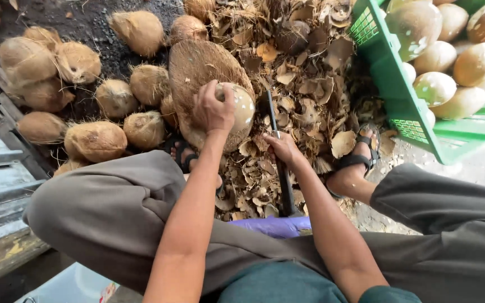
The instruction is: Peeling the outer fibrous husk from coconuts using a large knife or machete.
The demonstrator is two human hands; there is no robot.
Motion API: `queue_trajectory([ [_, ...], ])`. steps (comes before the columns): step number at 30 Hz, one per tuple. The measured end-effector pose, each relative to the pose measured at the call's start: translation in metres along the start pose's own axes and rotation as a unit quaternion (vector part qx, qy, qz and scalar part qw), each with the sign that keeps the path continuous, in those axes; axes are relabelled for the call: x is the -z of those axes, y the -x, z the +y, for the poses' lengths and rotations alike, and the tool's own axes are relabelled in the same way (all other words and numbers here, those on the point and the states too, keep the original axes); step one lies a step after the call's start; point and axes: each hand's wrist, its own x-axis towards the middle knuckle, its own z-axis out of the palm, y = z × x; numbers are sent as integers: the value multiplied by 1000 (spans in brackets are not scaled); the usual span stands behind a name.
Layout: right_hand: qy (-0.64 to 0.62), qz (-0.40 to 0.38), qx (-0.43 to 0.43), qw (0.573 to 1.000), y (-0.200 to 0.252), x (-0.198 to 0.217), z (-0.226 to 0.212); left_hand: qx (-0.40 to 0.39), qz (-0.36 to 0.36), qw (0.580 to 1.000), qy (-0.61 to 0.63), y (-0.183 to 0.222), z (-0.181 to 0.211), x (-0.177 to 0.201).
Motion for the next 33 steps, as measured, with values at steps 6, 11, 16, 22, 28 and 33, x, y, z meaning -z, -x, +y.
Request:
queue_trajectory([
  [6, -51, 64, 50, 995, 32, -23, -52, 47, -16, 999, -9, 1, -12, 11],
  [11, -36, 109, 194, 974, 64, -30, -97, 65, 45, 997, 17, 34, 4, 23],
  [16, -69, 64, 219, 971, 54, -42, -69, 48, 81, 995, 19, 39, 13, 25],
  [22, 73, 49, 60, 994, 54, -38, -62, 14, 107, 994, 15, 40, 10, 25],
  [28, 5, 39, 260, 965, 50, -38, -68, -29, 139, 989, 32, 42, 3, 17],
  [33, 63, 26, 18, 997, 34, -29, -27, -49, 146, 988, 15, 41, 7, 21],
])
